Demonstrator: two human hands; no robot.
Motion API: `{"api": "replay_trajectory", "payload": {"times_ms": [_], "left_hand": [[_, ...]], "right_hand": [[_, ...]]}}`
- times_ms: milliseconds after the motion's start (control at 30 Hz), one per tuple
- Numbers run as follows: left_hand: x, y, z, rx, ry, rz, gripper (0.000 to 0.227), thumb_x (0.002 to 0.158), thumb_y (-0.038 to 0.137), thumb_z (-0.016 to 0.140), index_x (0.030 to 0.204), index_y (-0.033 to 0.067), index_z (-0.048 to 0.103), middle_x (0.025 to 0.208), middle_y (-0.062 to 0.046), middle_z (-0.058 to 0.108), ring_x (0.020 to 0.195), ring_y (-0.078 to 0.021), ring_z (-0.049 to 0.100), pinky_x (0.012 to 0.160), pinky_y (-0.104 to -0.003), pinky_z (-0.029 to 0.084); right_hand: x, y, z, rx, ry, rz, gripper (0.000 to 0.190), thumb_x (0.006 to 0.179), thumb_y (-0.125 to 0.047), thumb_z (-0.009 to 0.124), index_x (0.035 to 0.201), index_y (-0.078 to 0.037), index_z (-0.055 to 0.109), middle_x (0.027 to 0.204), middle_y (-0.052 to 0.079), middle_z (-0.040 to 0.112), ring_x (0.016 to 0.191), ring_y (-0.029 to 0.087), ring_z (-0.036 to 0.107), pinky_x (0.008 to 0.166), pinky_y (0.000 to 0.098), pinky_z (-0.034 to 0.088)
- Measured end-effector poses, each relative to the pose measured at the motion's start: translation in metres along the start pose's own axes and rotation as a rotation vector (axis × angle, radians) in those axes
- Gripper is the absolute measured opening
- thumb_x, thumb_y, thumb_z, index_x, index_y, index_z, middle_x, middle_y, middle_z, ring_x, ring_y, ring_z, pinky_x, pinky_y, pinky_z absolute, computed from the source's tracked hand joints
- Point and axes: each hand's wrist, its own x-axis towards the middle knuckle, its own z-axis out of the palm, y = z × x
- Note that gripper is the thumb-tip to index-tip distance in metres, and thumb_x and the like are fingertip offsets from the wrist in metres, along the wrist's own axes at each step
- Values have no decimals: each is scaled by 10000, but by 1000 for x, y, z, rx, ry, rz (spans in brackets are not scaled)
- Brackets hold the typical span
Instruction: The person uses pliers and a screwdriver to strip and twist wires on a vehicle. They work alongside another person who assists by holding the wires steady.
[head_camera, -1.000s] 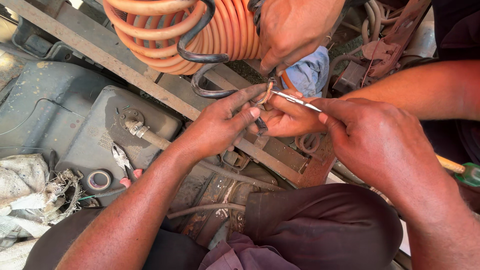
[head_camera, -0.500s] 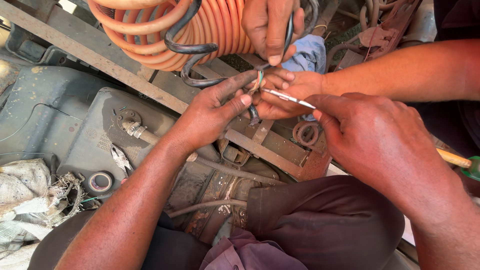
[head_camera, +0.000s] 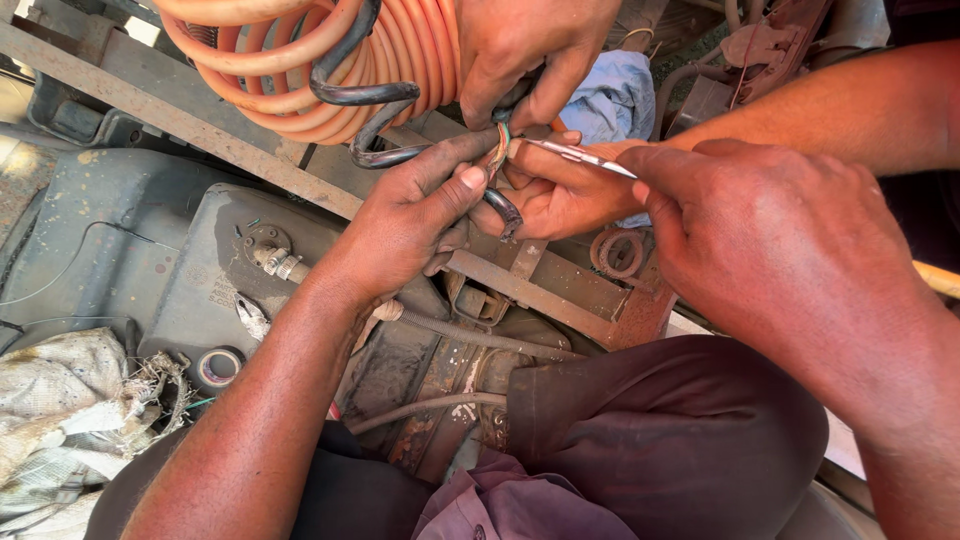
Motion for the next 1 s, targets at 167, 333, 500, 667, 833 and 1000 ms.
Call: {"api": "replay_trajectory", "payload": {"times_ms": [167,333,500,667,833,1000], "left_hand": [[-1,5,2,38,-8,-13,516,1035,359,526,1518,178,509,794,-3,686,533,-28,447,442,-208,348],[-1,9,-2,56,-7,4,492,1041,346,532,1507,192,527,810,1,669,531,-27,431,442,-203,329],[-4,9,-3,-117,-40,-17,469,1051,310,525,1501,178,533,831,-15,681,517,-35,372,447,-208,307],[-8,6,-3,-89,-44,-2,457,1072,299,501,1513,178,516,822,-23,657,523,-37,368,447,-209,309],[-8,5,-5,-132,-44,19,472,1074,291,499,1529,167,503,858,-42,696,528,-39,376,456,-210,326],[-7,3,-5,-132,-32,-2,491,1072,302,489,1546,171,482,856,-38,685,523,-31,373,452,-201,321]], "right_hand": [[-5,-11,-8,-66,-81,67,330,993,-259,623,1304,-229,729,759,125,708,591,356,678,558,471,557],[-18,-20,-13,-38,-69,16,311,953,-220,631,1236,-189,756,770,107,715,591,341,691,550,481,554],[-22,-21,8,65,-49,71,208,954,-237,643,1071,-118,765,816,115,727,638,354,703,576,489,561],[-26,-26,27,250,-21,166,332,969,-234,642,1280,-162,733,877,114,721,715,366,705,631,509,550],[-22,-30,37,338,101,160,311,980,-207,631,1270,-160,734,866,120,712,710,361,703,631,501,553],[-22,-29,45,352,134,171,298,984,-205,631,1256,-161,744,845,117,707,688,353,702,613,490,554]]}}
